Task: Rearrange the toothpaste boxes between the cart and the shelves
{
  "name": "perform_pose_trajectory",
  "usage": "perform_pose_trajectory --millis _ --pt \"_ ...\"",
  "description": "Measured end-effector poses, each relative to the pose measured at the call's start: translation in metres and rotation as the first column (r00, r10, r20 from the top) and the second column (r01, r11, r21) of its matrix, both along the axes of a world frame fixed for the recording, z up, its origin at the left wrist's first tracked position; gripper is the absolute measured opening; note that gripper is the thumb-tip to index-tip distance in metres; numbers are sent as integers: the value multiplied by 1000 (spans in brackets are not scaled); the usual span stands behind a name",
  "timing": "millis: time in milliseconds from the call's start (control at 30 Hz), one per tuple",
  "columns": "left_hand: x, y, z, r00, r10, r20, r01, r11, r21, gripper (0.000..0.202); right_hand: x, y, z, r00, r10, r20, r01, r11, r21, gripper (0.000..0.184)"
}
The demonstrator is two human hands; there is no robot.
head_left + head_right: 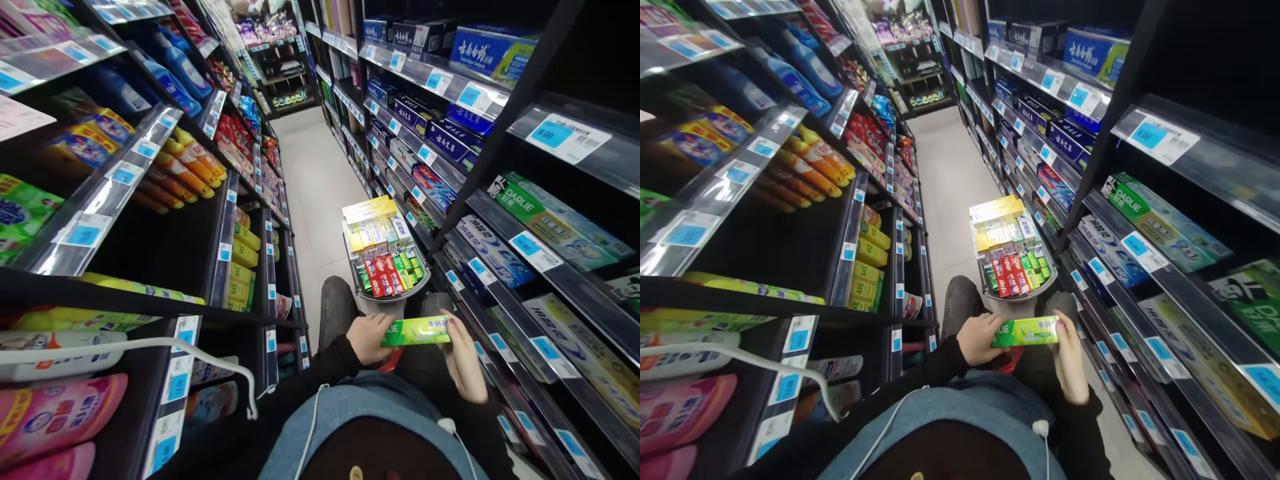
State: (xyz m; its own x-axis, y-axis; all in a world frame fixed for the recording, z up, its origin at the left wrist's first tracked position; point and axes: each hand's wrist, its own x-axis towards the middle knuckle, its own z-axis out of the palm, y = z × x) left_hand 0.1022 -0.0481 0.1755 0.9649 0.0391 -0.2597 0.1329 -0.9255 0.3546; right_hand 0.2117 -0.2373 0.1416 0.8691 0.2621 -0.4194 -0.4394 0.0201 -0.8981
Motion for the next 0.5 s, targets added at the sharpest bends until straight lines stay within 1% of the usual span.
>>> perform_pose_trajectory --millis 33,67,100,133,167,200,233,267,300,333,367,400,433,500 --pt "0 6 -4 997 56 -45 -58 998 -27 61 5 1 -10 999 32 -21 -31 999 23 66" --pt "1 14 -8 990 120 -69 -124 991 -56 61 10 1 -19 998 57 -2 -57 998 -3 67" --pt "4 23 -11 979 186 -78 -192 978 -79 61 14 -2 -30 995 82 51 -77 993 -94 68" --pt "8 33 -14 964 253 -74 -260 962 -89 61 17 -5 -42 986 116 123 -82 965 -248 68" --pt "13 46 -16 946 317 -62 -322 943 -85 60 18 -8 -54 969 163 188 -66 897 -437 68" --pt "21 59 -17 926 375 -44 -377 923 -72 60 18 -12 -68 949 220 224 -35 783 -621 67" --pt "30 73 -16 906 423 -26 -424 904 -55 59 15 -15 -82 936 271 224 -4 647 -763 64" --pt "40 87 -15 885 466 -9 -466 884 -39 59 11 -17 -96 935 297 192 8 524 -852 63" --pt "52 100 -13 866 501 9 -500 865 -32 60 7 -19 -110 943 301 141 -8 444 -896 63" --pt "63 112 -10 849 528 27 -527 849 -33 61 3 -20 -122 951 297 85 -46 409 -912 65" --pt "75 121 -9 832 554 37 -553 832 -40 62 0 -21 -133 956 292 31 -94 403 -910 67" --pt "85 128 -8 814 580 37 -578 814 -48 62 -1 -23 -141 957 289 -11 -134 411 -902 71" --pt "94 131 -9 796 604 27 -602 796 -54 63 -2 -24 -147 957 287 -35 -158 418 -895 74" --pt "107 130 -16 769 639 -23 -639 767 -64 63 -1 -25 -154 958 286 -39 -158 406 -900 77"
